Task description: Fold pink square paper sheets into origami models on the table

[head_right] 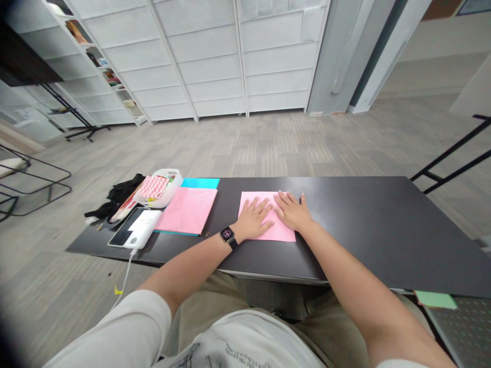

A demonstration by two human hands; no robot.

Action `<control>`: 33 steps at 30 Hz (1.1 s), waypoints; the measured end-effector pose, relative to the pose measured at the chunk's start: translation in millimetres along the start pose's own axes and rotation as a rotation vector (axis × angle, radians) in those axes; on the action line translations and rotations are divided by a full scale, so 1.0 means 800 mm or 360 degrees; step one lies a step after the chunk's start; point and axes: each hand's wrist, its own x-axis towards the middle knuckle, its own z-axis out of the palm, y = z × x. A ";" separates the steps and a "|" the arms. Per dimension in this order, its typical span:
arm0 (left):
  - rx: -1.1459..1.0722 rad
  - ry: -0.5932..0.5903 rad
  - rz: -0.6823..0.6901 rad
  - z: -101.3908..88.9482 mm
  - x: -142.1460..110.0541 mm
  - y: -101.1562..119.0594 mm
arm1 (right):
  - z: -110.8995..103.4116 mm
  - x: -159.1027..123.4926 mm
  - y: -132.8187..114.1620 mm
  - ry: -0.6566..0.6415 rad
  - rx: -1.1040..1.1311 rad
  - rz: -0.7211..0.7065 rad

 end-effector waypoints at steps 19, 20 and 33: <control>-0.0039 -0.0053 -0.0270 -0.015 0.000 -0.057 | 0.013 -0.016 -0.025 0.0005 -0.0109 -0.0077; -0.0019 -0.0075 -0.0363 -0.021 0.002 -0.075 | 0.011 -0.016 -0.025 -0.0005 -0.0108 -0.0068; 0.0015 0.0026 -0.0074 -0.015 -0.001 -0.040 | 0.017 -0.015 -0.024 0.0033 -0.0099 -0.0073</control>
